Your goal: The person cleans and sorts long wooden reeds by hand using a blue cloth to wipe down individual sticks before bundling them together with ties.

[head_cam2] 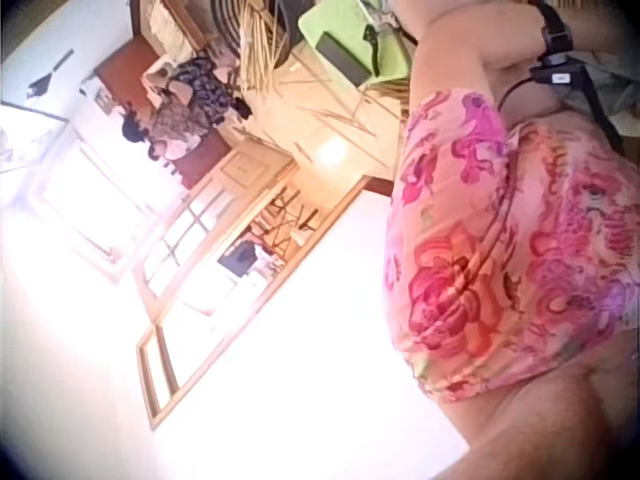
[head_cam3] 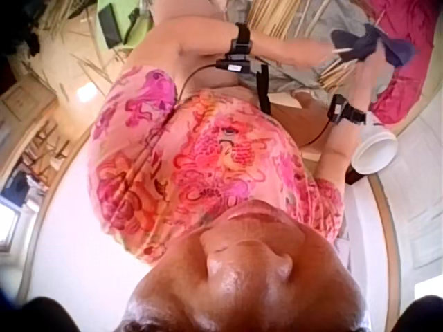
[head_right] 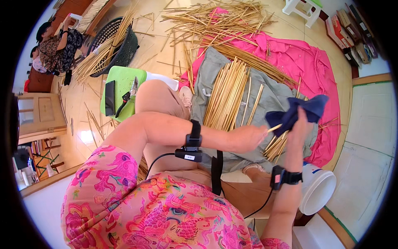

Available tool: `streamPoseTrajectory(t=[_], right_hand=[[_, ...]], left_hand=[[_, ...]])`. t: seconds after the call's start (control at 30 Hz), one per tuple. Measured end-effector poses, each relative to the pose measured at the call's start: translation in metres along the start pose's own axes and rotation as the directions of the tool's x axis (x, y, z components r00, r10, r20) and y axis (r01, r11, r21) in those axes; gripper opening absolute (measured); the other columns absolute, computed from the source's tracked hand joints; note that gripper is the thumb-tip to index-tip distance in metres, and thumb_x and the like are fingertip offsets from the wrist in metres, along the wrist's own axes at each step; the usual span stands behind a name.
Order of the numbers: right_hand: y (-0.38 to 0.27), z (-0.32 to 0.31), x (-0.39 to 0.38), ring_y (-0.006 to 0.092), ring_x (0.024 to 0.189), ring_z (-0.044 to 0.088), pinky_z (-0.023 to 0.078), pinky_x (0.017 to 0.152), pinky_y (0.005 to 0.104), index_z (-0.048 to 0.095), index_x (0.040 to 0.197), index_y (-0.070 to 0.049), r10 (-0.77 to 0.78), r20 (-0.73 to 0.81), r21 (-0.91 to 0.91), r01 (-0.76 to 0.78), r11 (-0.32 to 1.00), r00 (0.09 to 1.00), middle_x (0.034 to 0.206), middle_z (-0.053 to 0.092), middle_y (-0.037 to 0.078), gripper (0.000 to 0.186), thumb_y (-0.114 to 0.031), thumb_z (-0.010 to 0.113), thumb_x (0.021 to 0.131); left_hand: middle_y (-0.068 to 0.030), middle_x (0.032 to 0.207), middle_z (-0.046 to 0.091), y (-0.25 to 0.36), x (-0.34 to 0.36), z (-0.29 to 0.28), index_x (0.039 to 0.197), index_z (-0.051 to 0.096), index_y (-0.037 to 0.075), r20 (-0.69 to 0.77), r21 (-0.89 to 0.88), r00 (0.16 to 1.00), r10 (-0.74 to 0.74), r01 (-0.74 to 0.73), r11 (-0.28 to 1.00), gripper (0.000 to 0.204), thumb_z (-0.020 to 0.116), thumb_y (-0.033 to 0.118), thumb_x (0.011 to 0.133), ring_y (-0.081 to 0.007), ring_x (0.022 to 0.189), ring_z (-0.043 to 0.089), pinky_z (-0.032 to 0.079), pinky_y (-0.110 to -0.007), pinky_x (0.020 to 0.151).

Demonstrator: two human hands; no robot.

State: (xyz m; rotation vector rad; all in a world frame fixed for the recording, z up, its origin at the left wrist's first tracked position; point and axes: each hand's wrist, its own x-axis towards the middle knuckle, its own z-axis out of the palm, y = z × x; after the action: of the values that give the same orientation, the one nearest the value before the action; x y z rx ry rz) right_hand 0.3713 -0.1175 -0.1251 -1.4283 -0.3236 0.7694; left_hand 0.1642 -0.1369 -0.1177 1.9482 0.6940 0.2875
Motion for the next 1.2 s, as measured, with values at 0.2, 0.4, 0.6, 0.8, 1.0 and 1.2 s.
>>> streamPoseTrajectory(t=[0.2, 0.4, 0.6, 0.8, 1.0, 1.2], right_hand=[[-0.034, -0.011, 0.016, 0.0172, 0.070, 0.061, 0.051, 0.062, 0.0318, 0.062, 0.092, -0.003, 0.118, 0.026, 0.301, -0.120, 0.946, 0.993, 0.084, 0.064, 0.005, 0.016, -0.010, 0.063, 0.078], [-0.007, 0.035, -0.078, 0.0136, 0.081, 0.055, 0.045, 0.073, 0.0299, 0.060, 0.095, -0.002, 0.130, 0.224, 0.156, -0.167, 0.974, 0.966, 0.091, 0.060, 0.002, 0.023, -0.002, 0.064, 0.072], [-0.043, 0.004, -0.006, 0.0155, 0.081, 0.058, 0.048, 0.072, 0.0300, 0.056, 0.097, -0.004, 0.005, 0.007, 0.298, -0.007, 0.954, 1.000, 0.090, 0.060, 0.004, 0.024, 0.000, 0.062, 0.074], [-0.057, -0.015, 0.004, 0.0174, 0.078, 0.060, 0.050, 0.067, 0.0325, 0.057, 0.096, -0.004, -0.007, -0.065, 0.392, 0.032, 0.920, 0.998, 0.089, 0.061, 0.005, 0.019, -0.005, 0.061, 0.077], [-0.012, 0.016, -0.058, 0.0132, 0.080, 0.057, 0.047, 0.070, 0.0291, 0.057, 0.100, -0.003, 0.099, 0.186, 0.217, -0.140, 0.966, 0.977, 0.092, 0.060, 0.004, 0.023, -0.004, 0.062, 0.077], [-0.008, 0.020, -0.085, 0.0147, 0.087, 0.055, 0.044, 0.080, 0.0284, 0.056, 0.104, -0.004, 0.099, 0.301, 0.205, -0.166, 0.965, 0.949, 0.097, 0.059, 0.002, 0.027, -0.006, 0.063, 0.078]], left_hand=[[-0.0168, 0.063, 0.048, -0.022, 0.007, -0.005, 0.086, 0.044, 0.003, 0.010, -0.227, 0.989, 0.147, -0.141, 0.964, 0.020, 0.038, 0.021, 0.092, -0.0336, 0.056, 0.048, 0.042, -0.038, 0.053], [0.0046, 0.052, 0.027, 0.003, 0.033, -0.048, 0.070, 0.036, 0.014, 0.559, -0.685, 0.782, -0.277, 0.623, 0.377, 0.033, 0.031, 0.034, 0.095, -0.0074, 0.041, 0.025, 0.019, -0.022, 0.036], [0.0047, 0.050, 0.023, -0.001, 0.006, -0.044, 0.064, 0.030, 0.016, 0.777, -0.564, 0.589, 0.224, 0.808, -0.169, 0.040, 0.029, 0.042, 0.095, -0.0076, 0.040, 0.023, 0.017, -0.022, 0.033], [0.0040, 0.051, 0.023, 0.004, 0.004, -0.044, 0.063, 0.029, 0.014, 0.778, -0.627, 0.620, 0.104, 0.775, 0.077, 0.042, 0.026, 0.041, 0.095, -0.0072, 0.041, 0.021, 0.016, -0.022, 0.034], [0.0038, 0.051, 0.024, 0.002, 0.017, -0.045, 0.063, 0.029, 0.014, 0.708, -0.680, 0.704, -0.060, 0.702, 0.209, 0.039, 0.027, 0.036, 0.095, -0.0066, 0.040, 0.021, 0.016, -0.021, 0.034], [0.0029, 0.053, 0.029, 0.008, 0.022, -0.028, 0.066, 0.037, 0.011, 0.364, -0.562, 0.820, -0.442, 0.571, 0.598, 0.031, 0.030, 0.026, 0.093, -0.0067, 0.041, 0.025, 0.021, -0.021, 0.036]])
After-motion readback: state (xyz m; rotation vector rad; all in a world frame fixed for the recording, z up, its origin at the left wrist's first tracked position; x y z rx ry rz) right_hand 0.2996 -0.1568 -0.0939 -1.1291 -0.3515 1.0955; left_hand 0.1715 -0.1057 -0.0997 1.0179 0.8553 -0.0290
